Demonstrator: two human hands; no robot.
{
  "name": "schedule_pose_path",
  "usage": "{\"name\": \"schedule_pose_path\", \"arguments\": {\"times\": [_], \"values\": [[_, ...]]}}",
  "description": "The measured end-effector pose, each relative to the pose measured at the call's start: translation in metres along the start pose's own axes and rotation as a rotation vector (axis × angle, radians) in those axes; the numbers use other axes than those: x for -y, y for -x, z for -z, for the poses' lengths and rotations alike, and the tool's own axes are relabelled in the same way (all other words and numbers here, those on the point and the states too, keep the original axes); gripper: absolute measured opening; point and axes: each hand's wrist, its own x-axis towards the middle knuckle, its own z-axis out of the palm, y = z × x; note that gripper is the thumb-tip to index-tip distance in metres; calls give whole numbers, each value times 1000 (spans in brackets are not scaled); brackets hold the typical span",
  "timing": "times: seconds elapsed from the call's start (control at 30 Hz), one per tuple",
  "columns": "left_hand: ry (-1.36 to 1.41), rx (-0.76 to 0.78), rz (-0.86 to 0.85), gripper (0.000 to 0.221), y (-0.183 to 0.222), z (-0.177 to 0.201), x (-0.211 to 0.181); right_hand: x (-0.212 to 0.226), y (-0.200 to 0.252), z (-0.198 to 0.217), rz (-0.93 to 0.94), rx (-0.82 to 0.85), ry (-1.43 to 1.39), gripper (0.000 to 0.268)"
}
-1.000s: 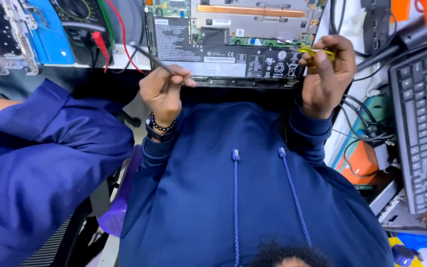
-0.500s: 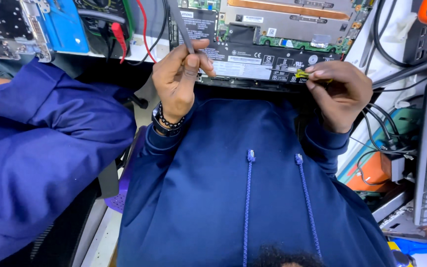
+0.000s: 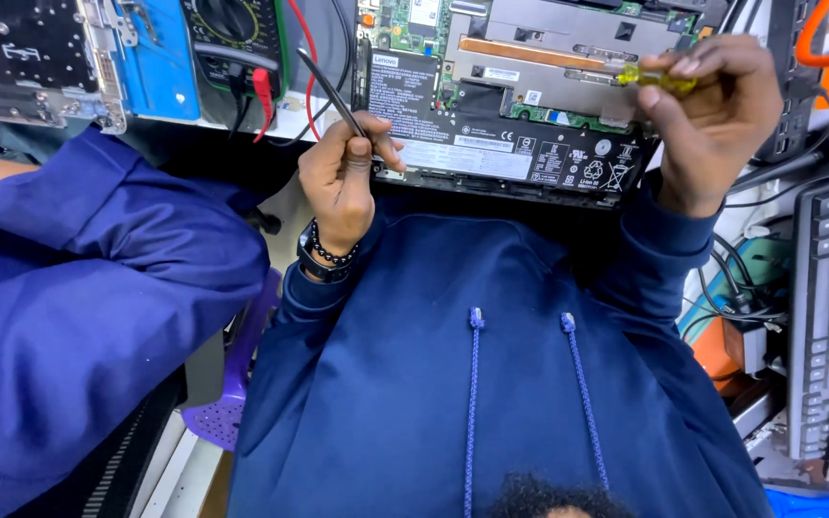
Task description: The person repairs a disassembled laptop on a workbench. They use a yellow-handled screwdriver to unscrew components from the laptop motherboard, reposition the laptop, and use a metal pry tool to lift and adjust internal parts while a coworker works on another laptop nearby.
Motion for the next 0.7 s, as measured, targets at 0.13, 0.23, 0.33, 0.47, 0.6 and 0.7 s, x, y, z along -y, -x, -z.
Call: {"name": "schedule_pose_path", "arguments": {"times": [0.13,0.23,0.33,0.47,0.6,0.7], "values": [[0,-11,25,41,2,2,2,-22,-13,10,-56,56,-1,32],[21,-31,13,39,4,2,6,-29,-14,5,-69,62,71,32],[27,-37,23,38,6,3,12,-21,-19,-11,28,82,128,31],[20,-35,18,39,6,3,13,-11,-28,-20,140,110,196,26],[23,-34,43,35,4,4,14,-4,-32,-22,237,129,330,22],[8,-31,42,36,4,3,15,0,-34,-21,333,170,459,17]]}}
